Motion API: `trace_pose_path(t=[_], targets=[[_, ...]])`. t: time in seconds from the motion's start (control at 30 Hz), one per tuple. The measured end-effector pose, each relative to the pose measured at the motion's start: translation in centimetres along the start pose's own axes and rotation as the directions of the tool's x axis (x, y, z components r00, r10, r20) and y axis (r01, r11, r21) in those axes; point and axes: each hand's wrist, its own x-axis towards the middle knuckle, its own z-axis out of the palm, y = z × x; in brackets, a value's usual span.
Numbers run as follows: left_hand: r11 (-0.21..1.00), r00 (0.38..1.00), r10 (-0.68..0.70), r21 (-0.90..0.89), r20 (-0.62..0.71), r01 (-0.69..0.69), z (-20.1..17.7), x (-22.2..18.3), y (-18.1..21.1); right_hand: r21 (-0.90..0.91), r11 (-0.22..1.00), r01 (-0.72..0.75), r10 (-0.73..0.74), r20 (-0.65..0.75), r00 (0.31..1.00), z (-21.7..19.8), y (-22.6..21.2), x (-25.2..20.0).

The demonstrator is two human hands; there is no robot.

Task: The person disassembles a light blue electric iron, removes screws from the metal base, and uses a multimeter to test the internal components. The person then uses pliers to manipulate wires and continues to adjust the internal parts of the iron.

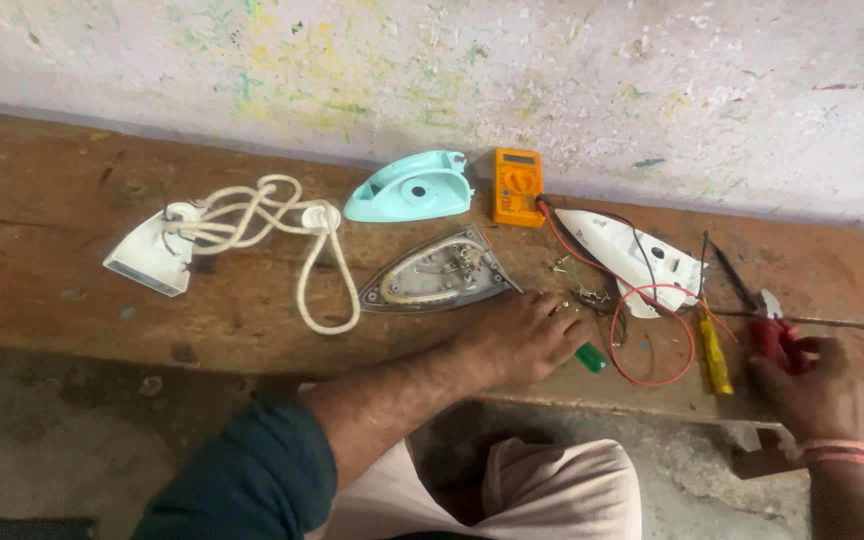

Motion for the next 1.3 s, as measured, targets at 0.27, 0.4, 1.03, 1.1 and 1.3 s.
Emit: trace_pose_path(t=[0.27,0.4,1.03,1.1,1.3], targets=[[0.982,0.992,-0.118,-0.142,0.045,0.124,0.2,-0.4,-0.7,0.980,0.180,0.081,0.082,-0.097,0.992,-2.4,-9.0,-11.9],[0.969,0.983,-0.182,-0.172,-0.018,0.177,1.0,-0.6,-0.7,0.983,0.181,0.004,-0.048,0.005,0.999,0.0,-15.0,-19.9],[0.947,0.958,-0.281,-0.181,-0.060,0.267,-4.3,-2.6,-4.8,0.977,0.179,-0.118,-0.070,0.132,0.989,-2.1,-19.7,-20.8],[0.871,0.880,-0.438,-0.155,0.181,0.465,-5.8,-3.0,-7.5,0.968,0.182,-0.175,-0.037,0.185,0.982,-2.2,-19.4,-21.0],[0.792,0.709,-0.487,-0.085,0.509,0.605,-7.0,-2.2,-9.0,0.977,0.123,-0.174,-0.059,0.182,0.982,-1.7,-20.1,-21.4]])
